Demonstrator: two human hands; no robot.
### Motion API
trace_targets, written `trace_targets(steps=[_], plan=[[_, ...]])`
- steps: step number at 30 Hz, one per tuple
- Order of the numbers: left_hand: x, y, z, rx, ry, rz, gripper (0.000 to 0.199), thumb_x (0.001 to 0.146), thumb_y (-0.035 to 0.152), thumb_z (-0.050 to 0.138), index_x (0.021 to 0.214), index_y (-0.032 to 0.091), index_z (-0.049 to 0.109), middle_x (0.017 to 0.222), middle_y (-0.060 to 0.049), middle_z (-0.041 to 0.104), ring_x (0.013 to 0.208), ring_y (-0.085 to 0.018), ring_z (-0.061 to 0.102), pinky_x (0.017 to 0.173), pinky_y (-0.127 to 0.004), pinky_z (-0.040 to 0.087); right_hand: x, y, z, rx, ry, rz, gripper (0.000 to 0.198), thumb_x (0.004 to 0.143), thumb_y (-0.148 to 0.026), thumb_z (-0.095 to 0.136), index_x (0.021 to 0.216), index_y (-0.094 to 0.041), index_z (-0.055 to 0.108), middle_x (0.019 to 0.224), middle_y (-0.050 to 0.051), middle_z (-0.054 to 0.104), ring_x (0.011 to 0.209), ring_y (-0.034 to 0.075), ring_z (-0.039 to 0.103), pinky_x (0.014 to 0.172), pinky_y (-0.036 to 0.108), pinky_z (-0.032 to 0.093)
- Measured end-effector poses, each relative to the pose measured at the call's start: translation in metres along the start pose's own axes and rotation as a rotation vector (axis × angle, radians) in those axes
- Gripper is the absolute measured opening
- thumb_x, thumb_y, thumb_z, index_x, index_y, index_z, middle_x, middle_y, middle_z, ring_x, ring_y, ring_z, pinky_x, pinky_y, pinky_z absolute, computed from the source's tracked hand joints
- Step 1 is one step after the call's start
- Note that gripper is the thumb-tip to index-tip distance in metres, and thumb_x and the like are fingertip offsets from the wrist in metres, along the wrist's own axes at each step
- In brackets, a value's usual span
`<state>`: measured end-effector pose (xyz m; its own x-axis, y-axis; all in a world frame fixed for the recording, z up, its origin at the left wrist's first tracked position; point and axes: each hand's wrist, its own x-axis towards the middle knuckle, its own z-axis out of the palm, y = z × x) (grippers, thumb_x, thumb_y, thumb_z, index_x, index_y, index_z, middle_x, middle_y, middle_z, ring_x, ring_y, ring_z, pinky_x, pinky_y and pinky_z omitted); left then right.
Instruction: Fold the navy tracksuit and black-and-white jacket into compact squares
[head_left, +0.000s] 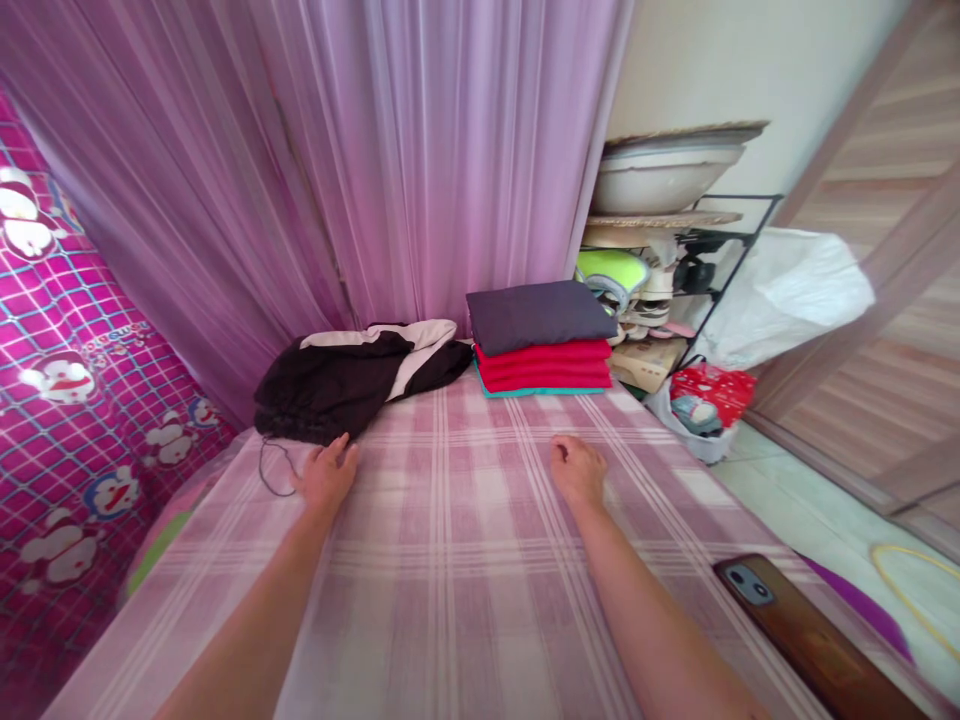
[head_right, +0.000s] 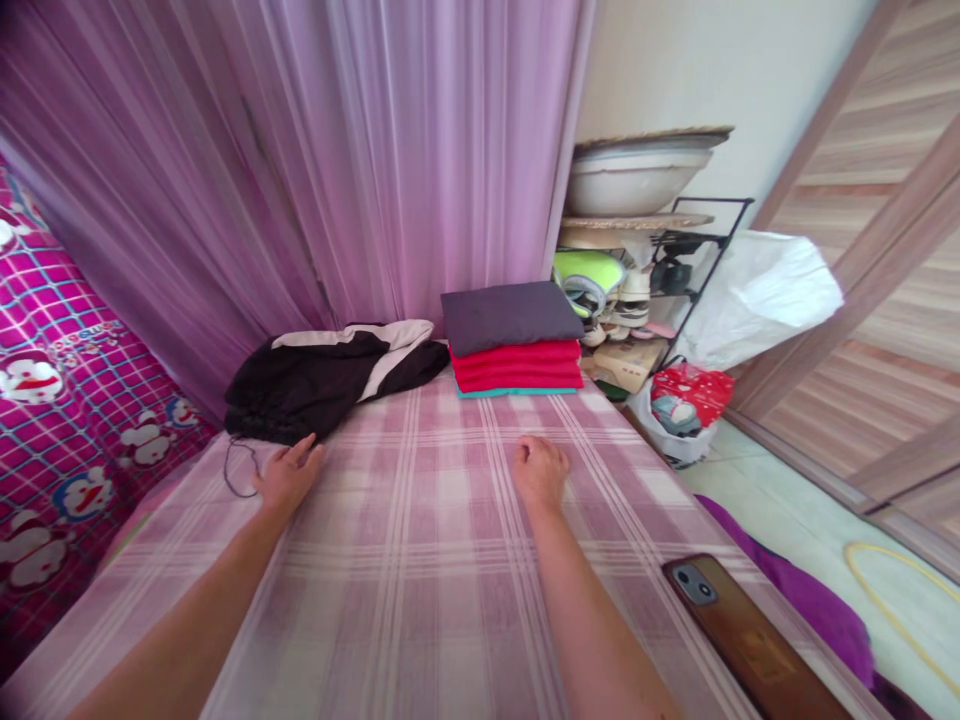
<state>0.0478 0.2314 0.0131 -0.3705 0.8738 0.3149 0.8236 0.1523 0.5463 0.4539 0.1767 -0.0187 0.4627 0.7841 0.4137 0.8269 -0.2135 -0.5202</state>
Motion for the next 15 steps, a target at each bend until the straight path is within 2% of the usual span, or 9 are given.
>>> trace_targets(steps=[4,7,11,15], plan=[[-0.003,0.014,-0.025,0.007,0.046,0.097,0.037,0.087,0.041,0.053,0.116,0.031,0.073,0.120,-0.009,0.072,0.121,-0.034,0.057,0.112,-0.065,0.026,0.000,-0.003,-0.002,-0.014,-0.026,0.010,0.026,0.084,-0.017,0.048,0.088,-0.020,0.074,0.095,0.007,0.074,0.088,0.021,0.062,0.086,0.035,0.037],[-0.015,0.028,-0.041,0.027,0.066,0.192,0.036,0.089,0.035,0.049,0.117,0.032,0.072,0.124,-0.005,0.071,0.117,-0.030,0.059,0.112,-0.058,0.031,-0.001,-0.005,-0.004,-0.032,-0.038,0.018,0.026,0.085,-0.017,0.049,0.089,-0.020,0.074,0.095,0.007,0.074,0.089,0.021,0.063,0.086,0.035,0.037],[-0.054,0.033,-0.050,0.023,0.059,0.316,0.036,0.091,0.034,0.047,0.117,0.032,0.073,0.123,-0.006,0.071,0.114,-0.029,0.060,0.107,-0.052,0.037,-0.001,-0.006,-0.006,-0.053,-0.045,0.000,0.026,0.086,-0.017,0.048,0.088,-0.020,0.074,0.092,0.007,0.074,0.087,0.021,0.064,0.084,0.034,0.039],[-0.099,0.015,-0.053,0.033,-0.032,0.401,0.036,0.091,0.032,0.048,0.116,0.033,0.072,0.120,-0.005,0.072,0.111,-0.030,0.061,0.101,-0.053,0.040,-0.001,-0.003,-0.008,-0.020,-0.065,-0.021,0.025,0.085,-0.018,0.050,0.090,-0.018,0.074,0.091,0.009,0.075,0.085,0.022,0.066,0.080,0.032,0.043]])
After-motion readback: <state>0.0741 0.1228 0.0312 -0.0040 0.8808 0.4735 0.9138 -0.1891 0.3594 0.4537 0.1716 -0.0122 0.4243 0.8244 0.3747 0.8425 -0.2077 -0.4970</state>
